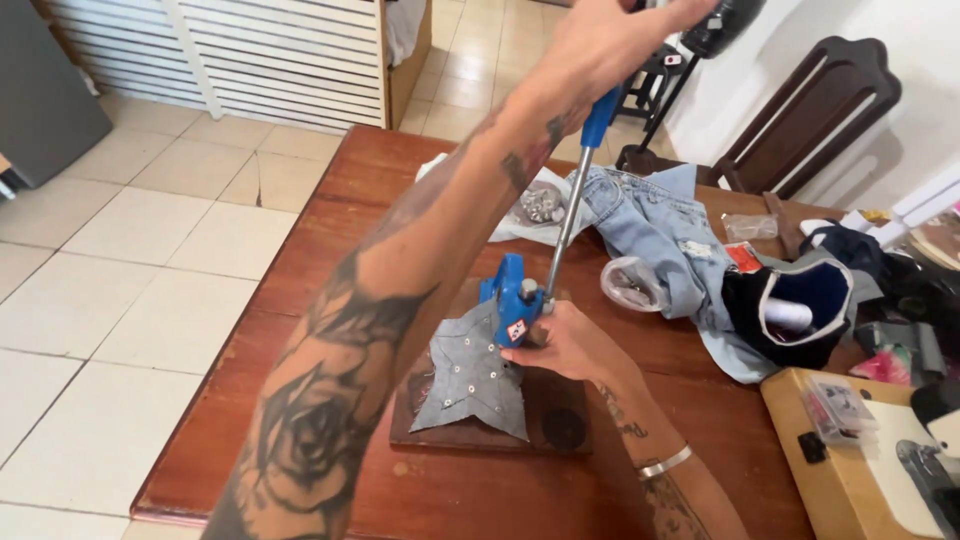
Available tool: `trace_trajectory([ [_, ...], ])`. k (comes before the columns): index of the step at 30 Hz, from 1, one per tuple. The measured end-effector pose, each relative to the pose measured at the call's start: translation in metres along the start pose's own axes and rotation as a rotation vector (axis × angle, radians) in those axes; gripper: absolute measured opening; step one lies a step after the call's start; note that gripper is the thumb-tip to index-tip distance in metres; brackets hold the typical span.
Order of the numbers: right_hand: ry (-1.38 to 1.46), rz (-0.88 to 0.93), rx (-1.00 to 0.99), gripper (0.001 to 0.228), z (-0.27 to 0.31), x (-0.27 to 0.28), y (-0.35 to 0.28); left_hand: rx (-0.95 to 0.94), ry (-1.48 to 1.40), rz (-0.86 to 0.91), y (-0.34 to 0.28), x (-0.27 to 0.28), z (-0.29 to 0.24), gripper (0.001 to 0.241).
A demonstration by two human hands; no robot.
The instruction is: Attaching metal rivets to a star-shaped fabric patch using a manual hand press, including positioning the rivets and trimming excess material.
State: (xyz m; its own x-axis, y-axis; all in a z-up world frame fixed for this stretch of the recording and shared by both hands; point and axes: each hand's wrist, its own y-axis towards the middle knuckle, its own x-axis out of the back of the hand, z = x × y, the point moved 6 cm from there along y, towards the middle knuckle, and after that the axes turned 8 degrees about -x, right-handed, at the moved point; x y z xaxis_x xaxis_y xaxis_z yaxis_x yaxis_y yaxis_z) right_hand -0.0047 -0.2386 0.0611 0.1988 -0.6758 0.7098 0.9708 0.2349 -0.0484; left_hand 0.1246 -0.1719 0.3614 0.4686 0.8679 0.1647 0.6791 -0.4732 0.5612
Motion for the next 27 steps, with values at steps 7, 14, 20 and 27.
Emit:
trace_trajectory([
  [7,-0.060,-0.017,0.020,0.050,-0.012,-0.003,0.004,-0.010,-0.019,0.177,-0.127,0.009,-0.069,0.056],
  [14,-0.140,0.007,-0.022,0.071,-0.019,-0.016,-0.002,-0.490,-0.193,0.389,-0.221,-0.014,-0.093,0.049],
  [20,-0.031,0.000,0.118,0.031,0.014,0.000,0.002,-0.662,-0.083,0.527,-0.291,-0.020,-0.093,0.051],
  [27,-0.128,-0.055,0.211,0.030,-0.010,0.005,0.005,-0.804,-0.119,0.320,-0.328,-0.035,-0.077,0.052],
])
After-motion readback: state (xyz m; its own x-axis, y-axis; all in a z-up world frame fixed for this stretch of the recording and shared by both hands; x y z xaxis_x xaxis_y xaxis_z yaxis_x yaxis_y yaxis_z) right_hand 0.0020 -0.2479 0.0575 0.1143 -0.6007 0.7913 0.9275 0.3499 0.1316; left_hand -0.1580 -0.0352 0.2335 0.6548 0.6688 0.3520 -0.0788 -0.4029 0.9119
